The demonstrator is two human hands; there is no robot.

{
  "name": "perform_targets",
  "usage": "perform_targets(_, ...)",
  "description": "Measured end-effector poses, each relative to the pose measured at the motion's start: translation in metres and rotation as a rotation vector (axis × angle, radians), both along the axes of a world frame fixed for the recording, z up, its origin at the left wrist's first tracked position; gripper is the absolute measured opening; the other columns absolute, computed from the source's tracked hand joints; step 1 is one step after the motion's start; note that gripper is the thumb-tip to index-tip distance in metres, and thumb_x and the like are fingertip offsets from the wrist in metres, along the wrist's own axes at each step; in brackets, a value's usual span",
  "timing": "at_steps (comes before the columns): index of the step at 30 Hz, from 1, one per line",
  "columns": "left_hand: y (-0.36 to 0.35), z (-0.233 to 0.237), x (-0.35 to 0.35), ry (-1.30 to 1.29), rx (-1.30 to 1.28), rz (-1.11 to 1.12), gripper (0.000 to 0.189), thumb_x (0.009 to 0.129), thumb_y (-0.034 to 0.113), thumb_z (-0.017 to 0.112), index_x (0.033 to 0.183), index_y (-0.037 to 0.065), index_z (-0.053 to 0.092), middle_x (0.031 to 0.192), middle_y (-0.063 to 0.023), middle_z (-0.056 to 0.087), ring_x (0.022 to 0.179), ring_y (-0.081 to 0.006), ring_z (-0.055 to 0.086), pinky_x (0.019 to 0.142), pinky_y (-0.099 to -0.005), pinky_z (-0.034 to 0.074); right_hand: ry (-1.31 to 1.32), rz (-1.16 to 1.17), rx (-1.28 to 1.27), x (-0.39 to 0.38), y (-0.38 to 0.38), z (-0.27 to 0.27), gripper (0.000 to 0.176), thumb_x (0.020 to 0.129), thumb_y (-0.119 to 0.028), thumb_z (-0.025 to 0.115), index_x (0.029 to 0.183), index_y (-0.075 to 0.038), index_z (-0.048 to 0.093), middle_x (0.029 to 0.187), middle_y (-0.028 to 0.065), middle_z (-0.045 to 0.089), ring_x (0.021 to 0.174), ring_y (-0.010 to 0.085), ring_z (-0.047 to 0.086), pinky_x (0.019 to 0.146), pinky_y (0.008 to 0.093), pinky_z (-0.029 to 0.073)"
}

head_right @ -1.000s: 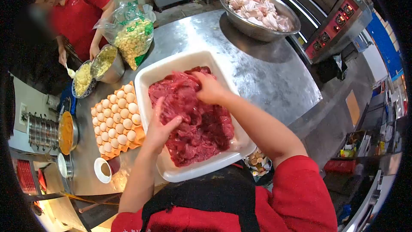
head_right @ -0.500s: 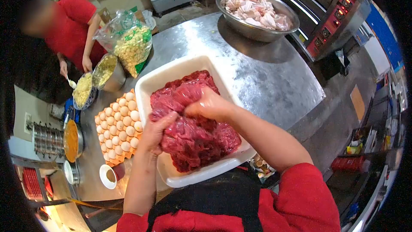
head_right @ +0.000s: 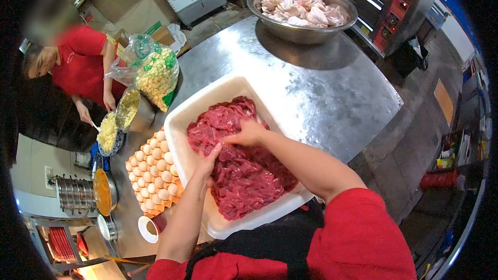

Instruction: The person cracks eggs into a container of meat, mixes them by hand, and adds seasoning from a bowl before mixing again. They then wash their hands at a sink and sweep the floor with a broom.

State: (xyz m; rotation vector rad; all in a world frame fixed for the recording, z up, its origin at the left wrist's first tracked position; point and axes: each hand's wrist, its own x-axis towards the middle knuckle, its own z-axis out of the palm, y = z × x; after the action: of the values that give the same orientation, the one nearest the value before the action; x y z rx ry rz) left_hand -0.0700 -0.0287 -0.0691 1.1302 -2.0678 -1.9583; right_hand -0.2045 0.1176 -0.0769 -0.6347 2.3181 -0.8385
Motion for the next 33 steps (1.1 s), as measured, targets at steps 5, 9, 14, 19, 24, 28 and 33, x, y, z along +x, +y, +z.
perform_targets(5,0.04,0.049,0.042,-0.095,0.896,-0.039,0.06,0.084,0.03,0.071,0.133,0.005,0.047,0.13,-0.0114,0.055,0.119,-0.0269,0.053,0.1,-0.0431,0.044,-0.753,-0.243,-0.446,0.061,0.043,0.039,0.055,0.073,-0.02,0.076,0.119,0.004,0.058,0.108,0.0147,0.065,0.095,0.0218,0.062,0.084,0.0333,0.05)
perform_targets(9,0.037,0.071,0.055,0.09,0.885,-0.215,0.053,0.076,0.006,0.073,0.125,0.002,0.052,0.114,-0.0115,0.063,0.1,-0.0236,0.063,0.088,-0.037,0.052,-0.673,-0.191,-0.429,0.064,0.063,0.057,0.041,0.069,-0.003,0.066,0.109,0.007,0.061,0.095,0.0109,0.067,0.084,0.0175,0.063,0.075,0.0309,0.051)
perform_targets(14,0.015,0.125,0.028,0.194,0.534,-0.285,0.055,0.072,0.002,0.074,0.123,0.001,0.054,0.111,-0.0085,0.064,0.098,-0.0186,0.062,0.087,-0.0345,0.051,-0.541,-0.104,-0.644,0.048,0.041,0.105,0.028,0.068,-0.003,0.065,0.095,0.006,0.065,0.081,0.0084,0.066,0.077,0.0123,0.06,0.07,0.0293,0.05)
perform_targets(19,-0.024,0.118,-0.021,0.256,0.151,-0.272,0.038,0.079,0.012,0.073,0.113,0.001,0.061,0.106,-0.0061,0.065,0.096,-0.0153,0.061,0.086,-0.0308,0.049,0.103,0.327,-0.275,-0.014,-0.002,0.112,0.027,0.065,-0.012,0.062,0.083,0.008,0.063,0.076,0.0271,0.063,0.075,0.0377,0.066,0.068,0.0425,0.051)
perform_targets(24,-0.077,0.005,-0.062,0.134,-0.584,-0.403,0.098,0.075,0.027,0.077,0.147,0.007,0.015,0.126,-0.0176,0.054,0.11,-0.0254,0.057,0.095,-0.0348,0.045,0.283,0.509,0.171,-0.062,-0.04,0.062,0.064,0.062,-0.028,0.078,0.117,-0.006,0.054,0.115,0.0215,0.056,0.109,0.0389,0.053,0.091,0.045,0.046)
perform_targets(28,-0.04,-0.015,-0.052,-0.112,-0.73,-0.469,0.114,0.064,0.037,0.084,0.148,0.009,0.014,0.135,-0.0235,0.047,0.119,-0.0331,0.052,0.102,-0.0401,0.04,0.223,0.409,0.31,-0.044,-0.039,0.024,0.109,0.054,-0.039,0.086,0.142,-0.008,0.029,0.143,0.0184,0.033,0.127,0.0452,0.034,0.104,0.0482,0.036)
perform_targets(33,0.01,0.034,-0.008,-0.162,-0.002,-0.286,0.095,0.071,0.033,0.081,0.144,0.009,0.026,0.131,-0.0196,0.05,0.122,-0.0317,0.049,0.099,-0.0424,0.043,-0.178,0.151,0.075,0.018,0.004,0.036,0.088,0.061,-0.026,0.082,0.133,0.002,0.039,0.122,0.0286,0.053,0.113,0.0383,0.054,0.096,0.0371,0.045)
